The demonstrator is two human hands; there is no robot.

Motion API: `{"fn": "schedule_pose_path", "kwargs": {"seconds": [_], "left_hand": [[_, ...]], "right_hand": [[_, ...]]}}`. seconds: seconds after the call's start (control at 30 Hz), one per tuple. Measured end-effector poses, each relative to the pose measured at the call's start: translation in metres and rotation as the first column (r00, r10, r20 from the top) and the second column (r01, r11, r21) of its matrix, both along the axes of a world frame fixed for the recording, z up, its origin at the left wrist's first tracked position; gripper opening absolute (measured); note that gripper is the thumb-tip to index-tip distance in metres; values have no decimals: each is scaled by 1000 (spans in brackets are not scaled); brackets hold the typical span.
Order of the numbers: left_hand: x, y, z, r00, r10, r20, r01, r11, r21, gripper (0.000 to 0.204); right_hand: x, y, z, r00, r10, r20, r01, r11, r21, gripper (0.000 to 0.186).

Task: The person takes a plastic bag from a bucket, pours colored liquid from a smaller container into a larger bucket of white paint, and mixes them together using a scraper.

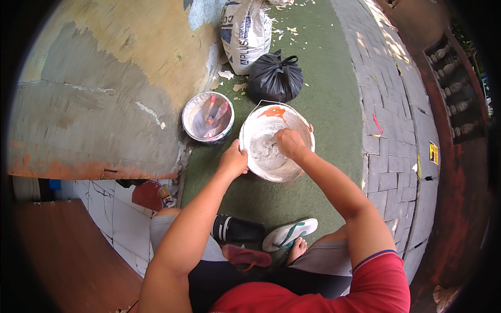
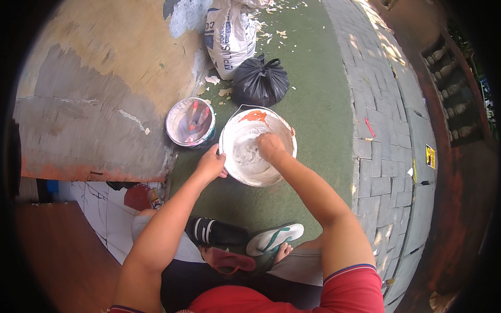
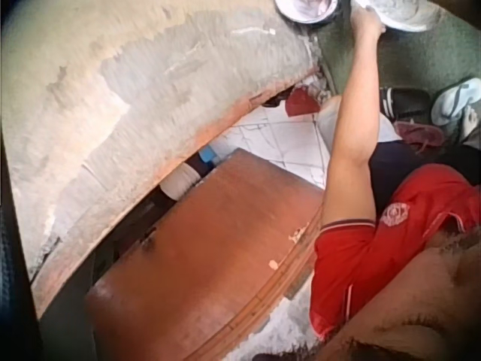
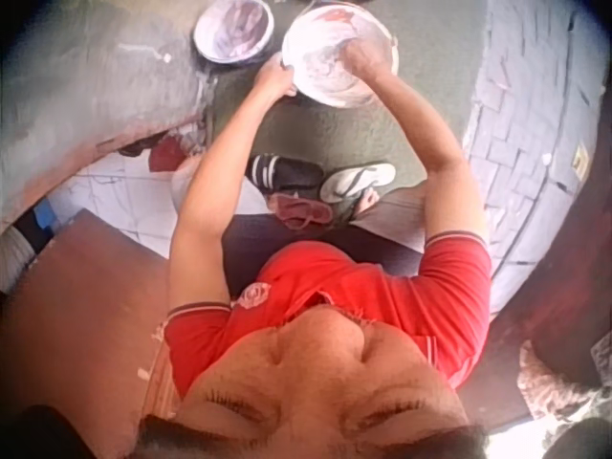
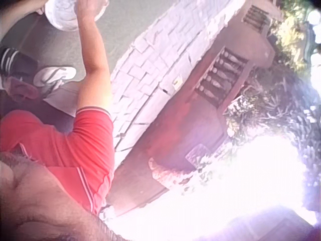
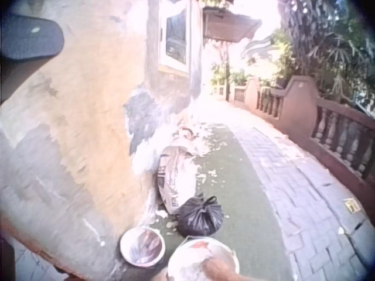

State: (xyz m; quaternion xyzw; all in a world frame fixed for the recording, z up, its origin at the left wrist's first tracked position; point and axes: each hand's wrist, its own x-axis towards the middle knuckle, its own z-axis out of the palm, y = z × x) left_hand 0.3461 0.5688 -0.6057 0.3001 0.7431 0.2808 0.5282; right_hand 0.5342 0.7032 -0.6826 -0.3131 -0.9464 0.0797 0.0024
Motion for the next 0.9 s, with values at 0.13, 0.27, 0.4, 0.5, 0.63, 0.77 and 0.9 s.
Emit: {"fn": "schedule_pose_path", "kwargs": {"seconds": [0.13,0.27,0.4,0.5,0.63,0.77,0.9], "left_hand": [[-5,-3,-3,1000,-4,-27,4,1000,4,44],[-7,-4,-1,995,-55,-79,55,998,2,59],[-6,-3,2,994,-83,-69,84,996,5,58],[-6,-4,1,995,-84,-61,84,996,0,58],[-7,-5,3,994,-93,-55,93,996,-1,58],[-13,-6,-3,995,-97,-25,97,995,-12,57],[-4,-2,-19,986,-98,-138,101,995,12,54]], "right_hand": [[-15,-27,9,991,126,52,-115,978,-173,16],[-10,-13,43,996,-18,84,36,976,-213,19],[-16,-12,47,988,-63,138,88,979,-184,19],[-29,-40,23,990,-19,140,47,978,-202,21],[-27,-23,28,982,-100,163,133,969,-206,21],[-27,-34,38,994,-51,101,73,971,-228,21],[-24,-46,1,996,-58,74,66,991,-113,21]]}}
